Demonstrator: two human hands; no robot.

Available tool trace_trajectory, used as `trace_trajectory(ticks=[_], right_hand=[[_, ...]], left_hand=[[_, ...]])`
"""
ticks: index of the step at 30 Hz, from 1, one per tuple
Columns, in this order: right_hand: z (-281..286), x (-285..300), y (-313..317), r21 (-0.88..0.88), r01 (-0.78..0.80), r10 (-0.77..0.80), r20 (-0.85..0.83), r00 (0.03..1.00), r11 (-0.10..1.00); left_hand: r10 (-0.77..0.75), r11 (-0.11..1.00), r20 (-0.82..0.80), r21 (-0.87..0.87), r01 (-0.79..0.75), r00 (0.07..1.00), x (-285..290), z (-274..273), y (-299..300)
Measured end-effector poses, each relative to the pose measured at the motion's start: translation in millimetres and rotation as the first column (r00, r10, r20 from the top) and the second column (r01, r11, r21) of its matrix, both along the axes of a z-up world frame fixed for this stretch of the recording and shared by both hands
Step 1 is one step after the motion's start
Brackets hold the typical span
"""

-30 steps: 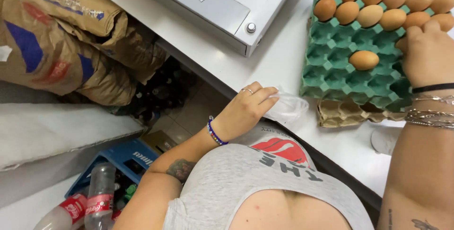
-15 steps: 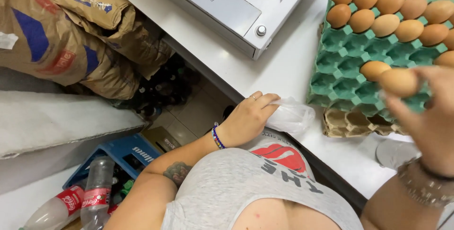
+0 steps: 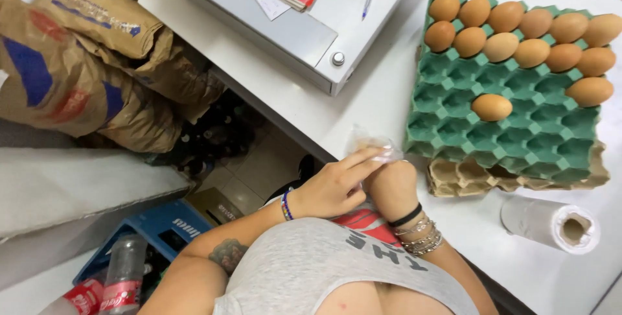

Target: The person is portioning eggs by taking them from a large tray, placing them into small plastic bags, tying the bags, and weighing them on a scale.

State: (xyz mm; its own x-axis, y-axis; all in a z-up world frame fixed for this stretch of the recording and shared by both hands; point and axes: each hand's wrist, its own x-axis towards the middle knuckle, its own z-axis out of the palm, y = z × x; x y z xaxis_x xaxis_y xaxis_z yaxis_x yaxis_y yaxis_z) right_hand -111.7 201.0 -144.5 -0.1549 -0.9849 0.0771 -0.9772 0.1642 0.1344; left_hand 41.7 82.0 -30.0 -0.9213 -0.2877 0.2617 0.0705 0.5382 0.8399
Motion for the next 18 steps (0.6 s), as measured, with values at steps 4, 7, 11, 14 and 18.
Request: trace_trajectory(ticks=[4,7,11,14,18], right_hand=[[17,-2,0,0.055,-0.012,0.009,0.053,0.999,0.998],[39,-8,0,0.087,-0.020,0.011,0.098,0.995,0.996],[139,-86,24,-0.270,0.237,-0.188,0.195,0.963,0.933],[124,-194,40,-0.408,0.581,-0.577,0.147,0.803,0.705],[72,-308,48,-0.179,0.814,-0.790,0.199,0.580,0.553]], left_hand=[[-0.004,1.000,-0.029,0.023,0.005,1.000,-7,-1,-5],[0.057,0.996,-0.043,0.076,-0.053,0.997,-18,8,-9],[0.124,0.986,-0.058,0.115,-0.117,0.991,-25,-5,-17],[0.103,0.985,-0.004,0.142,-0.101,0.995,-26,0,-19],[0.070,0.977,0.030,0.199,-0.075,0.997,-26,-1,-19]])
